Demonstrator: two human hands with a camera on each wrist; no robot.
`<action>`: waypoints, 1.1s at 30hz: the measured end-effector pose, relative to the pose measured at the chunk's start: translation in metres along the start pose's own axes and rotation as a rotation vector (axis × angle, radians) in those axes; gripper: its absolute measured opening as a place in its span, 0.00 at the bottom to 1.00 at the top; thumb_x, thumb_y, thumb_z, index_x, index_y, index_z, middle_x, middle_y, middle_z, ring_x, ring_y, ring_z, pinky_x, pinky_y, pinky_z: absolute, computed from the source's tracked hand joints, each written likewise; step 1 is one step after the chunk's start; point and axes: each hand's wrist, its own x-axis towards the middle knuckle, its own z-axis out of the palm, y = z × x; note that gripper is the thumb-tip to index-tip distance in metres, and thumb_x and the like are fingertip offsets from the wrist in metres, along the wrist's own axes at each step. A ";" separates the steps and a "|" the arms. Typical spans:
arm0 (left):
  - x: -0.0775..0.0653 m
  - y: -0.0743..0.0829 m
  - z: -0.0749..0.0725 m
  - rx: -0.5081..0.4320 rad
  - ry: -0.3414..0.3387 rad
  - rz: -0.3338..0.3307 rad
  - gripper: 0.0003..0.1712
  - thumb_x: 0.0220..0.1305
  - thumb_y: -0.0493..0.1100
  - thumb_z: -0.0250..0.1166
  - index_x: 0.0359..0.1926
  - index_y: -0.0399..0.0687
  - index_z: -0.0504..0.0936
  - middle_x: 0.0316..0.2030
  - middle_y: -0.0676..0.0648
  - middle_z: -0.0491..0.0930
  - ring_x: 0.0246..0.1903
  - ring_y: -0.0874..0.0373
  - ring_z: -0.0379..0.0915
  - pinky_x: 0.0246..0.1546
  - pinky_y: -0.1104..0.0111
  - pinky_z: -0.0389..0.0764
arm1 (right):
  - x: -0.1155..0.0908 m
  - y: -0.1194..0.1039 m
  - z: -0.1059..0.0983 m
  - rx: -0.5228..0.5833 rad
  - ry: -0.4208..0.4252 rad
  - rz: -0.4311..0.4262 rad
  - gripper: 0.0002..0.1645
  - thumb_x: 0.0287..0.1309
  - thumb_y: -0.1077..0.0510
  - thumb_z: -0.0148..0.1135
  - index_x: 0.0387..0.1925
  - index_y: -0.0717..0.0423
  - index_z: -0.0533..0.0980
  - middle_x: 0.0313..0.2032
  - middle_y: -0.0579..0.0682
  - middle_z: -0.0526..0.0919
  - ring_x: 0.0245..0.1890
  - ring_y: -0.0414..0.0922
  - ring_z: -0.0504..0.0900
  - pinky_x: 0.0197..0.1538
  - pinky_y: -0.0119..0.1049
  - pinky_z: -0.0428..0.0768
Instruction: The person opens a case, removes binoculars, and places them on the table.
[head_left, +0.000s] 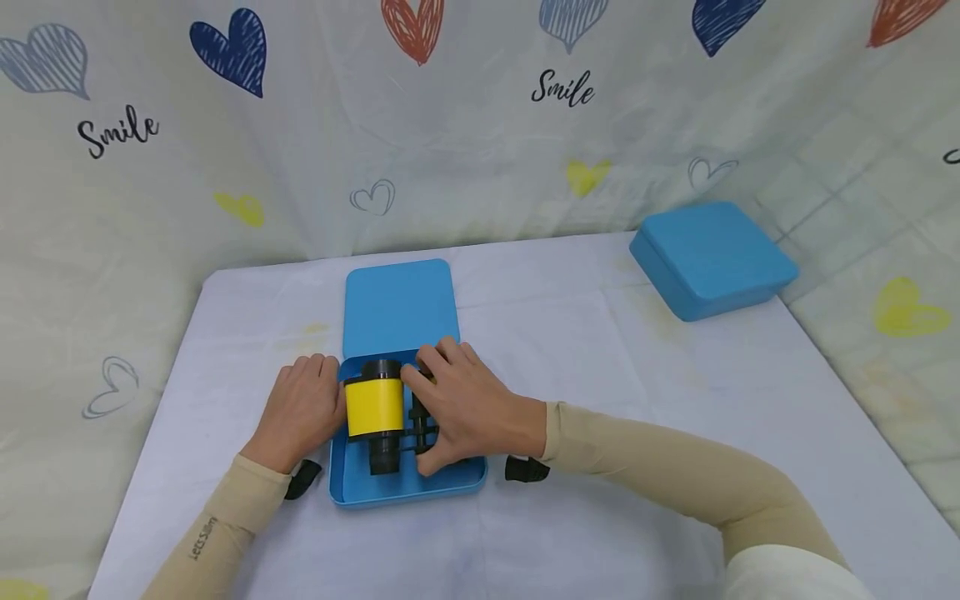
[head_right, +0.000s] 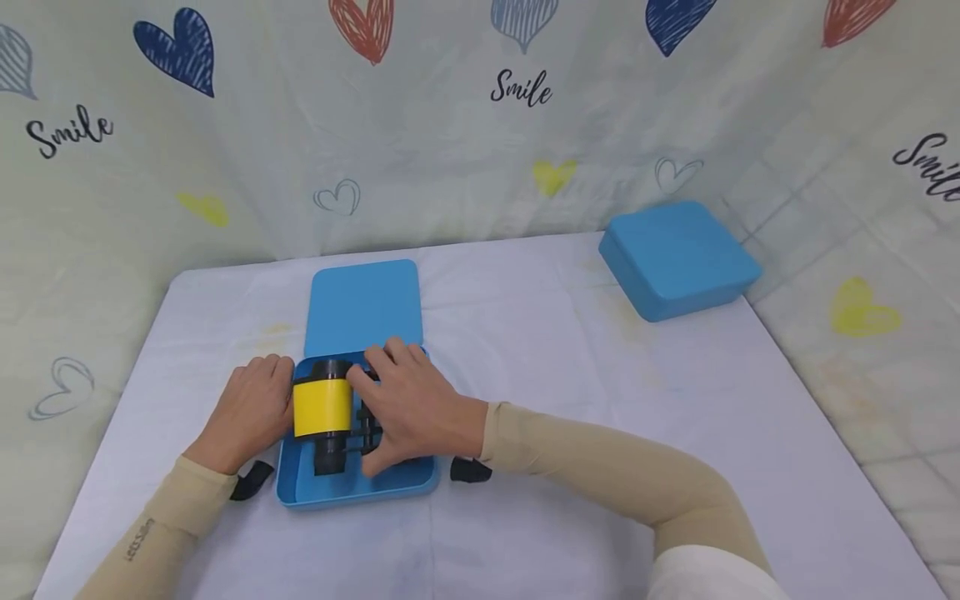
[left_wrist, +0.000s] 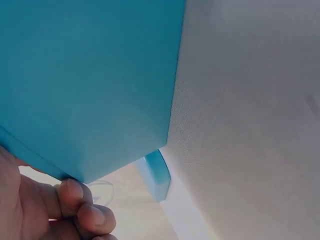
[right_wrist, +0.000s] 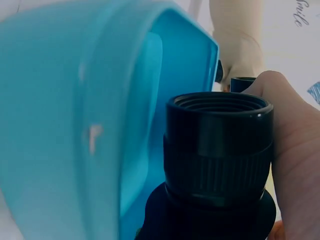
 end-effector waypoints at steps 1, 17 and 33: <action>0.000 0.000 -0.001 0.000 -0.003 0.000 0.10 0.70 0.39 0.56 0.33 0.37 0.71 0.21 0.45 0.63 0.25 0.51 0.61 0.30 0.64 0.61 | 0.000 0.001 -0.002 -0.001 -0.001 0.003 0.48 0.38 0.23 0.68 0.52 0.50 0.72 0.40 0.49 0.71 0.40 0.46 0.63 0.37 0.36 0.57; 0.003 0.001 -0.004 0.037 -0.003 0.023 0.08 0.66 0.37 0.56 0.30 0.38 0.71 0.20 0.46 0.62 0.22 0.53 0.59 0.26 0.66 0.59 | -0.010 0.035 -0.024 -0.023 0.037 0.086 0.48 0.35 0.26 0.69 0.54 0.52 0.73 0.40 0.50 0.69 0.43 0.47 0.63 0.39 0.39 0.58; 0.004 0.002 -0.004 0.060 0.011 0.049 0.09 0.65 0.38 0.57 0.27 0.40 0.70 0.19 0.46 0.63 0.22 0.54 0.59 0.25 0.66 0.59 | -0.031 0.081 -0.030 -0.068 0.076 0.161 0.53 0.31 0.25 0.77 0.50 0.55 0.71 0.39 0.53 0.68 0.42 0.51 0.64 0.41 0.43 0.60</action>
